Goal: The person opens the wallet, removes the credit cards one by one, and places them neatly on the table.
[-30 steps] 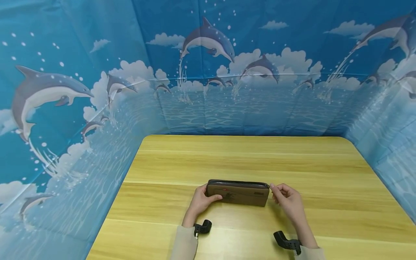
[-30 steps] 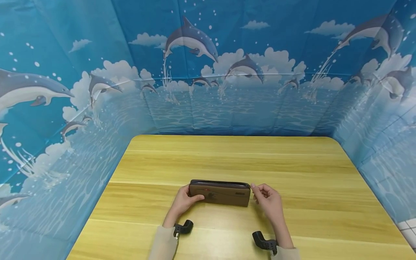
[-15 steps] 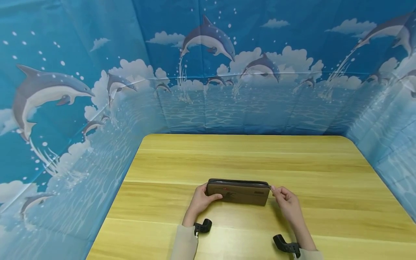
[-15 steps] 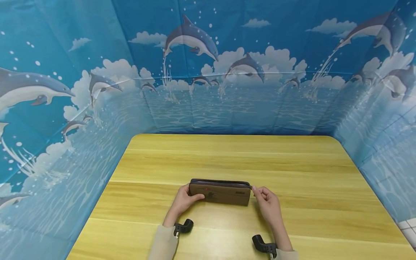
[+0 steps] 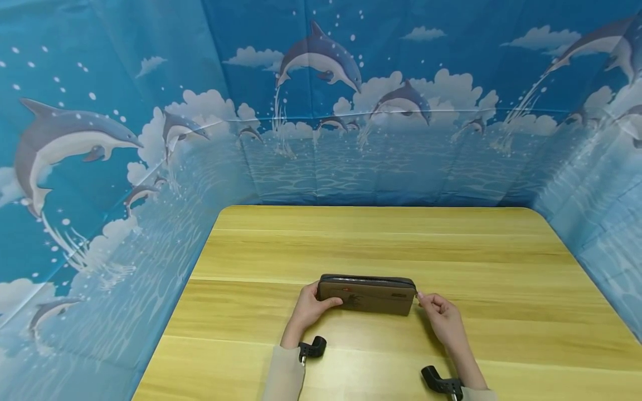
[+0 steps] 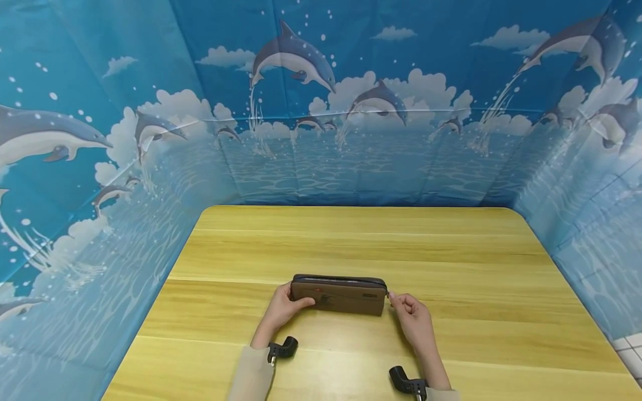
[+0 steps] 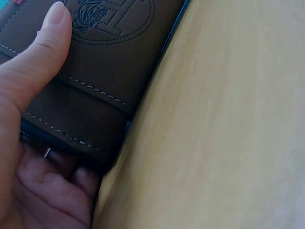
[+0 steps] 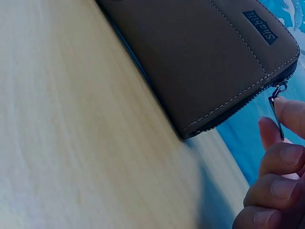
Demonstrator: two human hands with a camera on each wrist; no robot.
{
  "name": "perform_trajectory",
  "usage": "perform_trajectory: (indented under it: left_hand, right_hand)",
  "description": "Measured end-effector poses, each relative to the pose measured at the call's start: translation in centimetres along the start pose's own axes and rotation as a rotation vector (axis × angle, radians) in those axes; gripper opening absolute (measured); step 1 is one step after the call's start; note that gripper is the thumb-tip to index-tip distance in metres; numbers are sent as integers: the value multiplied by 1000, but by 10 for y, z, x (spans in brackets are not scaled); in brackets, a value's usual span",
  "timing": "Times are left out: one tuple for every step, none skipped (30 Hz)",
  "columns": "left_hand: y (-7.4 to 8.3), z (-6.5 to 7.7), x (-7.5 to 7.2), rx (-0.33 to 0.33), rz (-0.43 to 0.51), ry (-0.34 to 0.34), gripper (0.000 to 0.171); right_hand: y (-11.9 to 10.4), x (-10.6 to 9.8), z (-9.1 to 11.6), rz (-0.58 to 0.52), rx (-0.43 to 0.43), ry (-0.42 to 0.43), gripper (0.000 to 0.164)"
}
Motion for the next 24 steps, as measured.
perform_trajectory:
  left_hand:
    - [0,0,0,2,-3,4,26]
    - [0,0,0,2,-5,7,26]
    - [0,0,0,1,-8,11,25]
    - [-1,0,0,-1,-9,11,26]
    - [-1,0,-1,-3,-9,12,26]
    - [-1,0,-1,-6,-9,13,26]
    - [-1,0,-1,-9,-8,12,26]
    - [-2,0,-1,-12,-5,11,26]
    - [-2,0,-1,-14,-2,9,26]
    - [-2,0,-1,-14,2,8,26]
    - [-2,0,-1,-13,4,7,26]
    - [-2,0,0,-12,6,6,26]
    - [-2,0,-1,-11,7,4,26]
    - [-1,0,-1,-9,8,4,26]
    - [-1,0,-1,-8,9,4,26]
    - [-1,-1,-1,-7,9,4,26]
    - [-1,-1,-1,-6,8,3,26]
    - [-1,-1,-1,-4,6,4,26]
    - [-1,-1,-1,-5,5,3,26]
    - [-1,-1,0,-5,5,3,26]
    - [-1,-1,0,-4,5,2,26]
    - [-1,-1,0,-4,6,1,26]
    - [-1,-1,0,-5,6,0,26]
    - [-1,-1,0,-4,8,-1,26]
  right_hand:
    - [0,0,0,5,4,-3,48]
    - [0,0,0,11,8,-6,49]
    - [0,0,0,16,13,-13,49]
    - [1,0,0,28,19,-20,49]
    - [1,0,0,33,27,-31,48]
    - [2,0,0,39,37,-41,47]
    - [2,0,0,44,49,-51,46]
    - [3,1,0,55,60,-62,45]
    - [4,1,0,65,73,-71,45]
    - [5,0,0,69,86,-77,45]
    - [6,0,0,67,98,-83,45]
    - [7,0,-1,72,107,-86,47]
    - [8,0,-1,79,114,-89,48]
    - [8,0,-1,89,120,-89,50]
    - [9,-1,-1,92,126,-87,50]
    - [9,-1,-1,104,127,-86,51]
    - [9,-1,-1,122,126,-81,51]
    - [9,-2,-1,143,123,-74,50]
    - [8,-3,-1,172,117,-67,49]
    - [8,-4,0,202,109,-58,48]
    - [7,-4,0,231,100,-50,46]
    - [6,-5,1,263,87,-43,45]
    - [5,-5,1,290,75,-35,44]
    - [4,-5,1,314,64,-31,43]
Point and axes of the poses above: each hand's wrist, its own z-axis away from the middle knuckle, its own x-axis out of the palm, y = z × x, the point moved 7 cm from there along -z, towards the middle knuckle, and after that the axes turned 6 degrees about z, right-handed, at the moved point
